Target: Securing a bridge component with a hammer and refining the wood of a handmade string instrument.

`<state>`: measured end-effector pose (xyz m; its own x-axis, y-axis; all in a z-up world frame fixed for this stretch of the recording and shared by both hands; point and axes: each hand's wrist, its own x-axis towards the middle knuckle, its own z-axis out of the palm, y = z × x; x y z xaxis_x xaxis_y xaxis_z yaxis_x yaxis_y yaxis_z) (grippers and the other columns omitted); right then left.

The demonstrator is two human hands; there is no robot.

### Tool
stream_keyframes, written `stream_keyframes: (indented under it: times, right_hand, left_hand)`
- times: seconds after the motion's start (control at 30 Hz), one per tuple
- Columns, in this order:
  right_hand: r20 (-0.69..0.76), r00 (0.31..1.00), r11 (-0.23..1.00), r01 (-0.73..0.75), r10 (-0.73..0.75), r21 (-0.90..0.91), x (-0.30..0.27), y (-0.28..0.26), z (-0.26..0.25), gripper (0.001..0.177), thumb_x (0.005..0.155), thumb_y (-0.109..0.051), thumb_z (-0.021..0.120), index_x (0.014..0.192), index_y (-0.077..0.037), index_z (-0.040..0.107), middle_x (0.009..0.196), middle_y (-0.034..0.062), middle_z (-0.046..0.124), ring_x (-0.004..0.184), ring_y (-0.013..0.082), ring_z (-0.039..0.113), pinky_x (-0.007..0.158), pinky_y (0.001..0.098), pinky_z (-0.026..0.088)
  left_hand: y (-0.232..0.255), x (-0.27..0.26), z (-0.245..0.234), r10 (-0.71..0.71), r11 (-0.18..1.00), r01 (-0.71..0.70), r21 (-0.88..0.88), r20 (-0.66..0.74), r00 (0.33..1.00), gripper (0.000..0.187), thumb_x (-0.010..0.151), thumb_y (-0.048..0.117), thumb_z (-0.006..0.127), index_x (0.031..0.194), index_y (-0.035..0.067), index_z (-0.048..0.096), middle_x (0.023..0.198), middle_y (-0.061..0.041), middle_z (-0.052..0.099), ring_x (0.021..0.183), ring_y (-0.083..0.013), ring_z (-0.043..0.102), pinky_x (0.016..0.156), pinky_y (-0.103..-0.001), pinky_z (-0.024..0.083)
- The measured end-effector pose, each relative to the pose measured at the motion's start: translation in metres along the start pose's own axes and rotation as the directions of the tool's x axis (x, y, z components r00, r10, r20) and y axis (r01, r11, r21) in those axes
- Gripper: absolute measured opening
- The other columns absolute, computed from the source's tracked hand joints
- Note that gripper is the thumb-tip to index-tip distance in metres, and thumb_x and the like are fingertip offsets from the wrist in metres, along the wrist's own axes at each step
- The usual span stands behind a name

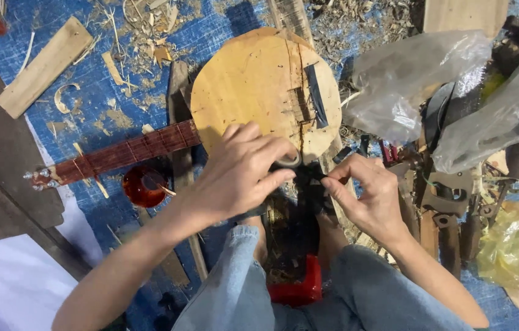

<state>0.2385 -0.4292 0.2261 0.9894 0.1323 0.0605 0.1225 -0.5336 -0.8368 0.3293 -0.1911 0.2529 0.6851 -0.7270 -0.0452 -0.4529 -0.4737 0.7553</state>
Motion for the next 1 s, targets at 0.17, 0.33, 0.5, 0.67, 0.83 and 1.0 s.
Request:
stream_keyframes:
  times: [0.17,0.33,0.5,0.67,0.83,1.0]
  right_hand:
    - [0.002,0.973,0.952,-0.228,0.233,0.203,0.004,-0.007,0.004,0.026,0.099,-0.023,0.066,0.077,-0.011,0.058,0.074,-0.0019,0.058,0.069,0.0105,0.054,0.07,0.0274,0.045]
    - [0.063,0.947,0.876,-0.315,0.315,0.365,-0.004,-0.002,0.001,0.026,0.098,-0.021,0.066,0.076,-0.013,0.054,0.072,-0.0036,0.054,0.066,0.0083,0.049,0.065,0.0247,0.042]
    - [0.101,0.932,0.779,-0.348,0.348,0.522,-0.02,0.002,-0.007,0.025,0.096,-0.018,0.066,0.075,-0.014,0.054,0.071,-0.0038,0.052,0.065,0.0088,0.046,0.062,0.023,0.043]
    - [0.042,0.898,0.731,-0.384,0.439,0.564,-0.031,0.023,-0.009,0.021,0.095,-0.023,0.068,0.078,-0.018,0.056,0.073,-0.0065,0.054,0.061,0.0044,0.045,0.057,0.0198,0.041]
    - [0.031,0.933,0.821,-0.331,0.358,0.465,-0.035,0.018,0.011,0.024,0.097,-0.025,0.066,0.076,-0.017,0.058,0.068,-0.0062,0.058,0.057,0.0042,0.05,0.055,0.0191,0.045]
    - [-0.03,0.888,0.755,-0.372,0.459,0.539,-0.011,0.036,0.038,0.025,0.098,-0.027,0.067,0.078,-0.018,0.057,0.071,-0.0057,0.056,0.062,0.0055,0.046,0.06,0.0209,0.04]
  left_hand:
    - [-0.01,0.021,-0.006,0.138,0.953,-0.123,0.276,-0.036,0.99,0.028,0.098,0.039,0.073,0.086,0.015,0.067,0.071,0.004,0.063,0.078,-0.0205,0.044,0.072,-0.04,0.026]
    - [-0.035,0.034,0.003,0.127,0.927,-0.097,0.364,-0.061,0.99,0.037,0.091,0.051,0.081,0.081,0.017,0.071,0.067,0.003,0.068,0.076,-0.0196,0.047,0.075,-0.039,0.028]
    - [-0.048,0.041,-0.008,0.198,0.864,-0.104,0.493,-0.143,0.97,0.064,0.083,0.081,0.067,0.082,0.018,0.073,0.057,0.004,0.064,0.066,-0.0174,0.044,0.073,-0.037,0.031]
    - [-0.038,0.049,-0.025,0.14,0.98,-0.149,0.13,0.071,0.988,0.021,0.1,0.035,0.069,0.09,0.017,0.067,0.08,0.008,0.067,0.077,-0.0197,0.033,0.077,-0.04,0.025]
    - [-0.052,0.064,0.005,0.202,0.734,-0.131,0.667,-0.03,0.979,0.038,0.093,0.056,0.081,0.086,0.02,0.071,0.073,0.01,0.063,0.089,-0.0187,0.046,0.083,-0.038,0.035]
    - [-0.043,0.103,-0.011,-0.066,0.541,-0.069,0.838,0.124,0.99,0.047,0.101,0.06,0.066,0.093,0.013,0.069,0.067,0.009,0.06,0.101,-0.0225,0.048,0.087,-0.048,0.034]
